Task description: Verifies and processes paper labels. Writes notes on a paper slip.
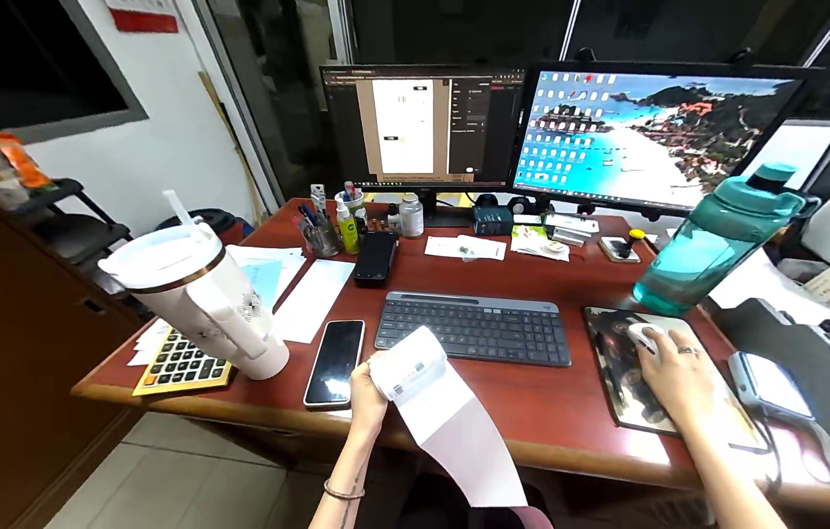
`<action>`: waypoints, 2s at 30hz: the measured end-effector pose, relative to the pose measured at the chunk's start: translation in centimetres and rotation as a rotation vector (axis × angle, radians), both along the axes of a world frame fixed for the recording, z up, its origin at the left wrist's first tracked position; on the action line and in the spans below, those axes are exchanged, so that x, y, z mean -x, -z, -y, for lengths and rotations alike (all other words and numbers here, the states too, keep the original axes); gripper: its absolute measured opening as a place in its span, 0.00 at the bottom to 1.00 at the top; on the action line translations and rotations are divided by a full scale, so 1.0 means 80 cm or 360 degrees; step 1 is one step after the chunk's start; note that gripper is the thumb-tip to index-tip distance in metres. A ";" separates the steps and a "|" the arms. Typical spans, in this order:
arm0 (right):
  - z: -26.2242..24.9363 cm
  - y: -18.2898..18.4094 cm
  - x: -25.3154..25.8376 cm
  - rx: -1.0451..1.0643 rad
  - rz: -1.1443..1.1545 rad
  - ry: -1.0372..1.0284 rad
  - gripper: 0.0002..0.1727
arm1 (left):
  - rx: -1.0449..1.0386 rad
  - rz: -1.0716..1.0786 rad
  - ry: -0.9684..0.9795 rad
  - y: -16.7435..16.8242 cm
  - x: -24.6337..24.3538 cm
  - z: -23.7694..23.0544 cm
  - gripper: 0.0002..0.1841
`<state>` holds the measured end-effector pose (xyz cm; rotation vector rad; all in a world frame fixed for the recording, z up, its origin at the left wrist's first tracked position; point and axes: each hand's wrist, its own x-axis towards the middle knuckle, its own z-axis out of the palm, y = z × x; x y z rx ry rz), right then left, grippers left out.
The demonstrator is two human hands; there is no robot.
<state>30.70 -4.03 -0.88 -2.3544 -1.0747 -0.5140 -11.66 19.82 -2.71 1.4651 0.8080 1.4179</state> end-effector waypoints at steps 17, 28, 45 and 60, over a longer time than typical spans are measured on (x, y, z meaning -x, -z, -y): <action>0.004 -0.005 0.012 0.0016 -0.0016 0.0084 0.20 | -0.0056 -0.0066 -0.0034 0.001 0.003 0.000 0.05; 0.004 -0.004 0.012 0.0015 0.0008 0.0118 0.20 | -0.0049 -0.0029 -0.0003 0.001 0.003 0.000 0.06; -0.030 -0.105 0.265 -0.0213 -0.1499 -0.1621 0.18 | -0.0922 -0.0020 0.0712 -0.103 0.000 0.073 0.09; -0.032 -0.231 0.300 -0.0035 -0.1034 -0.1952 0.21 | -0.0455 0.0081 0.0861 -0.174 0.016 0.123 0.07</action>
